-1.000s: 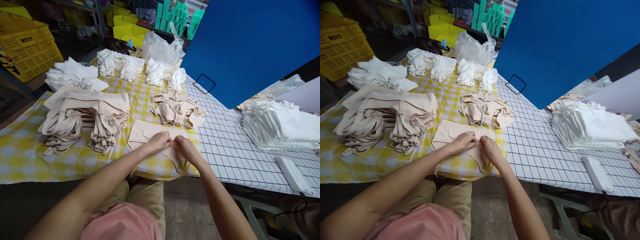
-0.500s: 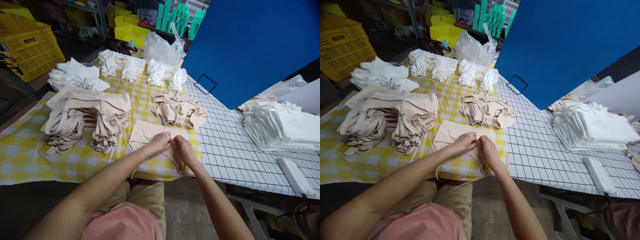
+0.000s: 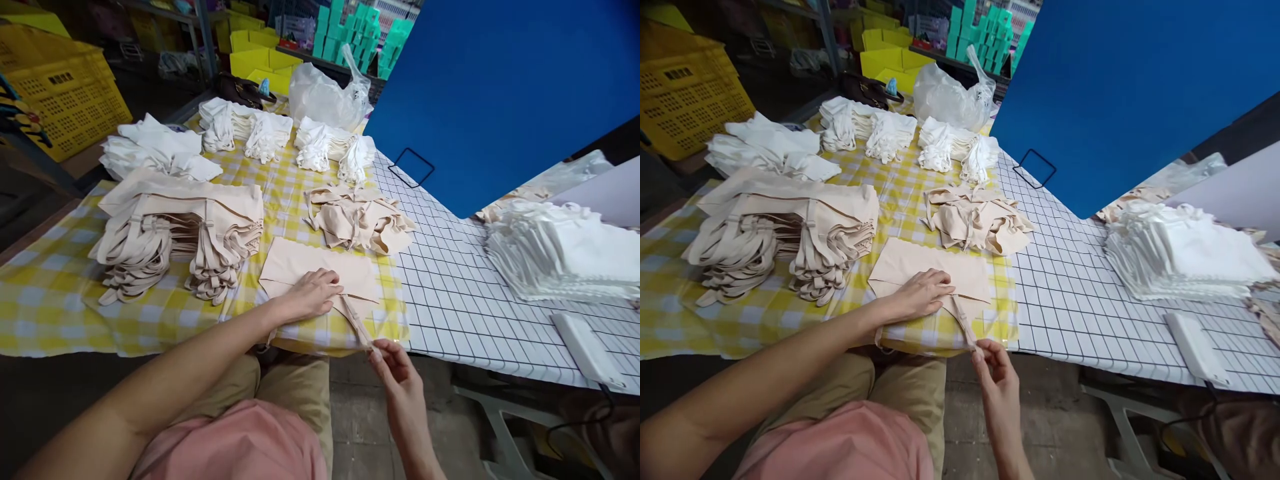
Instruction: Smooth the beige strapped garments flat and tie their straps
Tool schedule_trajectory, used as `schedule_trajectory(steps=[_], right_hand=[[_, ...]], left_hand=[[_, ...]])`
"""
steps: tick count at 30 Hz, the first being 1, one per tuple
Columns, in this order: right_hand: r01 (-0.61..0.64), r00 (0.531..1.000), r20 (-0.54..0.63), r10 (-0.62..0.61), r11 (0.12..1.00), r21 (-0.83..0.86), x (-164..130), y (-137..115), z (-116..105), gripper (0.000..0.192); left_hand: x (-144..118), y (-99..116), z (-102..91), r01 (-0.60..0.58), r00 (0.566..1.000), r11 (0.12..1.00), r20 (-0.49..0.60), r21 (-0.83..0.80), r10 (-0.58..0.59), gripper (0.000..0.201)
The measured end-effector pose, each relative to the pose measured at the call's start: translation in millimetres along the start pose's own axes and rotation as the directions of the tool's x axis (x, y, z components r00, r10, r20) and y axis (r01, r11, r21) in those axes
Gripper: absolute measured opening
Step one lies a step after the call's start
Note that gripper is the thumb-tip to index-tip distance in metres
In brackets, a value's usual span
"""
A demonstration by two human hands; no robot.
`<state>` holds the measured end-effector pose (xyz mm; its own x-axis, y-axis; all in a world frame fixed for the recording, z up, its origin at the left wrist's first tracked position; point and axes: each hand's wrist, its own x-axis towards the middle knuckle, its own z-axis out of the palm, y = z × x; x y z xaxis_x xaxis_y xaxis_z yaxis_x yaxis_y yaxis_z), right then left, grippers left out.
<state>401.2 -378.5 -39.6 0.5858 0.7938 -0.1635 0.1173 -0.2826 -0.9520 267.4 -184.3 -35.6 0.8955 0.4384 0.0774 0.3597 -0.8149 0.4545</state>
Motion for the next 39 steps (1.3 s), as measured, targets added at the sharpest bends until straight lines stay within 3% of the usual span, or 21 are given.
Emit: schedule_trajectory(steps=[5, 7, 9, 12, 16, 19, 21, 24, 28, 31, 35, 39], right_hand=[[0.114, 0.988, -0.076, -0.134, 0.967, -0.228, -33, 24, 10, 0.034], [0.148, 0.988, 0.004, -0.152, 0.954, -0.259, -42, 31, 19, 0.026], [0.152, 0.98, 0.163, -0.114, 0.957, -0.246, -45, 36, 34, 0.023], [0.14, 0.934, 0.35, -0.067, 0.972, -0.189, -41, 41, 69, 0.027], [0.112, 0.902, 0.43, -0.038, 0.983, -0.148, -25, 40, 126, 0.032], [0.137, 0.865, 0.501, -0.042, 0.979, -0.154, -24, 31, 151, 0.021], [0.165, 0.838, 0.543, -0.058, 0.975, -0.15, -30, 22, 149, 0.026], [0.264, 0.82, 0.565, -0.086, 0.934, -0.241, -45, 5, 124, 0.037], [0.527, 0.769, 0.61, -0.193, 0.731, -0.433, -46, -26, 81, 0.035], [0.599, 0.731, 0.649, -0.211, 0.655, -0.461, -31, -55, 57, 0.03], [0.596, 0.774, 0.583, -0.248, 0.596, -0.538, -2, -88, 42, 0.025], [0.571, 0.795, 0.562, -0.229, 0.596, -0.565, 17, -104, 45, 0.023]], left_hand=[[-10, -11, -7.1, -0.028, 1.0, 0.995, -0.001, -0.097, 0.028, 0.038], [-24, -20, -13.5, 0.014, 0.998, 0.992, -0.053, -0.124, -0.021, 0.04], [-45, -29, -19.5, 0.089, 0.99, 0.989, -0.102, -0.122, -0.101, 0.041], [-77, -33, -22.4, 0.156, 0.978, 0.984, -0.126, -0.087, -0.166, 0.039], [-105, -26, -10.8, 0.176, 0.976, 0.984, -0.124, -0.012, -0.176, 0.04], [-112, -23, -0.4, 0.179, 0.981, 0.983, -0.078, 0.042, -0.176, 0.045], [-113, -23, 2.5, 0.184, 0.982, 0.981, -0.062, 0.054, -0.181, 0.05], [-113, -24, 2.5, 0.185, 0.981, 0.982, -0.06, 0.042, -0.182, 0.054], [-113, -24, 3.1, 0.179, 0.982, 0.983, -0.071, 0.037, -0.176, 0.051], [-114, -25, 3.9, 0.183, 0.98, 0.983, -0.077, 0.018, -0.181, 0.048], [-113, -23, 0.4, 0.199, 0.977, 0.979, -0.065, -0.05, -0.202, 0.045], [-106, -6, -11.5, 0.214, 0.968, 0.964, -0.095, -0.157, -0.23, 0.037]])
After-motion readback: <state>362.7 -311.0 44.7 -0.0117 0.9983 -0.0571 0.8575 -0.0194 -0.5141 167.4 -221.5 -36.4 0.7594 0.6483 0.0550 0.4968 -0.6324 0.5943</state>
